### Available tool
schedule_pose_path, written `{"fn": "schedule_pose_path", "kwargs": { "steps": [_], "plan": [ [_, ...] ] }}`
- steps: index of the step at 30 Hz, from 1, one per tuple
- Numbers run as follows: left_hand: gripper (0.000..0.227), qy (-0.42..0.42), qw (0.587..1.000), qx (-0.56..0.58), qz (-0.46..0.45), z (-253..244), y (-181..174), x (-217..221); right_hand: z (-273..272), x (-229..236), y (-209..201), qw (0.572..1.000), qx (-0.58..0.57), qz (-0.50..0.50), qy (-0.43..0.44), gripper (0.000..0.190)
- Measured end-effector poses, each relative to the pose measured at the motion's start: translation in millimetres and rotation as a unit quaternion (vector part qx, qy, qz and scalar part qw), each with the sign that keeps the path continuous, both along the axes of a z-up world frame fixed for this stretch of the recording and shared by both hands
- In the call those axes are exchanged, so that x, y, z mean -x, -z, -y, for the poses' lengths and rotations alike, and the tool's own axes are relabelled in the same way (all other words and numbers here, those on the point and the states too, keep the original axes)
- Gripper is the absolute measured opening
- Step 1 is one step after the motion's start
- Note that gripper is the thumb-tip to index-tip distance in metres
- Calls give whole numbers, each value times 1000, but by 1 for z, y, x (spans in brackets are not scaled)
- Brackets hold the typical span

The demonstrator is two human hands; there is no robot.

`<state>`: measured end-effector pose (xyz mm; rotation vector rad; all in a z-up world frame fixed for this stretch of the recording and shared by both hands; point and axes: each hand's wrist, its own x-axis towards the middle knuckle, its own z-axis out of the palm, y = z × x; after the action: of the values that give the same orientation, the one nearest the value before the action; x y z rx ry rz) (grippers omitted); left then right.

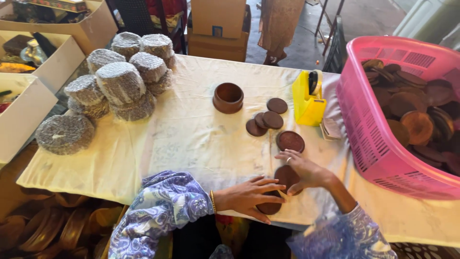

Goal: The person takes round wooden discs from a pink basket and fits them as lids onto small wooden pots, pressing them in place by hand. The person then wipes the wooden discs with a small pad and sets them on the table.

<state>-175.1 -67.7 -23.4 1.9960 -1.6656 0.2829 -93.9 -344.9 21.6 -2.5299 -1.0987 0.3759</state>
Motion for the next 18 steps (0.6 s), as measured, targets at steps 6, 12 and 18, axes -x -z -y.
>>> {"fn": "schedule_pose_path", "kwargs": {
  "steps": [6,12,18],
  "plan": [
    [73,-28,998,-7,-64,-7,-3,6,-12,23,-4,1000,10,11,17,106],
    [94,-141,969,2,-201,-25,-10,3,-19,-10,-26,988,118,-30,98,79],
    [60,-137,940,-25,-312,-37,35,-44,-56,-55,-39,979,-73,148,123,26]
  ]
}}
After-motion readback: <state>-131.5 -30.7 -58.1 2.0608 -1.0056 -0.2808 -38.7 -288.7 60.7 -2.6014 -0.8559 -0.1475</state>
